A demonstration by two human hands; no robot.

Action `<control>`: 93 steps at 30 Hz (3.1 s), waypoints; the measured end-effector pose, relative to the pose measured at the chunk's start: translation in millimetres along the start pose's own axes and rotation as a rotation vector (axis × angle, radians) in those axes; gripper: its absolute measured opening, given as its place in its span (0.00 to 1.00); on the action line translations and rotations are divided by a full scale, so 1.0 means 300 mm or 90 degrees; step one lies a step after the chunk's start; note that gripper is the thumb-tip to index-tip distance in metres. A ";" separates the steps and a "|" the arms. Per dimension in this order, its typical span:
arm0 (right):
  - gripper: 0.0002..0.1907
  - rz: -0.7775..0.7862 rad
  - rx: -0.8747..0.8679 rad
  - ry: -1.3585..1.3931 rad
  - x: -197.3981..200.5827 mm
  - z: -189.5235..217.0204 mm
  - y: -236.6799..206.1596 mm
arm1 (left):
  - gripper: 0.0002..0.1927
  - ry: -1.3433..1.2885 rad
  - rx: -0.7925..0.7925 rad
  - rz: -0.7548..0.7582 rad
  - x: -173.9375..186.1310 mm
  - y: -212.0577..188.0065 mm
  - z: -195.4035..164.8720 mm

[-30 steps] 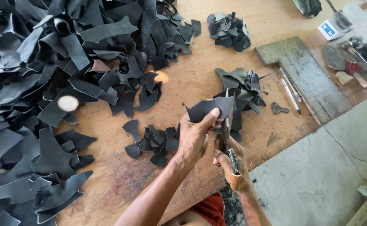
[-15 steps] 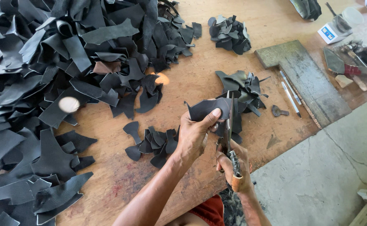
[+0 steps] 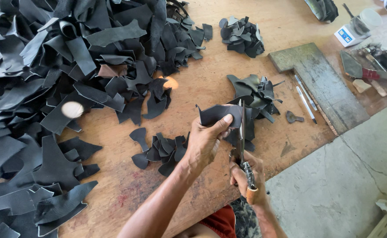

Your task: The person trims excess material from the edges of dark leather pieces with scissors, working one piece at a time. They pick each piece from the table, rotate it while cutting along its edge, and set the trimmed piece back on the table among the pile.

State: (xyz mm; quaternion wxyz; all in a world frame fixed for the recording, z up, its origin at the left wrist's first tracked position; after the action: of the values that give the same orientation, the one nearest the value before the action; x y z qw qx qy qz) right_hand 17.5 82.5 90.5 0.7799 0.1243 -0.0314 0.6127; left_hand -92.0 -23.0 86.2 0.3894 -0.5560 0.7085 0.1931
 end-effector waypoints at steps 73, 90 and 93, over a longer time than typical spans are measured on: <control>0.10 0.090 -0.106 -0.167 -0.022 0.089 -0.086 | 0.13 0.242 0.043 0.159 -0.002 -0.075 -0.064; 0.14 0.073 -0.094 -0.113 -0.063 0.114 -0.040 | 0.11 0.212 -0.044 0.051 0.004 -0.102 -0.082; 0.14 0.063 -0.126 -0.142 -0.062 0.114 -0.029 | 0.10 0.159 -0.041 0.030 0.005 -0.099 -0.070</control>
State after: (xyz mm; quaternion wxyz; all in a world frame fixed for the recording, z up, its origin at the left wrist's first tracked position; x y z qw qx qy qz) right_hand 24.9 54.9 118.4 0.7491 0.1127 -0.1839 0.6264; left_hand -71.4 -47.8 102.9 0.2752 -0.5713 0.7578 0.1539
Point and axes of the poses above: each hand's wrist, its own y-axis towards the middle knuckle, its own x-axis out of the back of the hand, z = x × y, the point moved 10 cm from there along y, towards the middle knuckle, and after that the axes turned 6 degrees about -z, right-handed, at the moved point
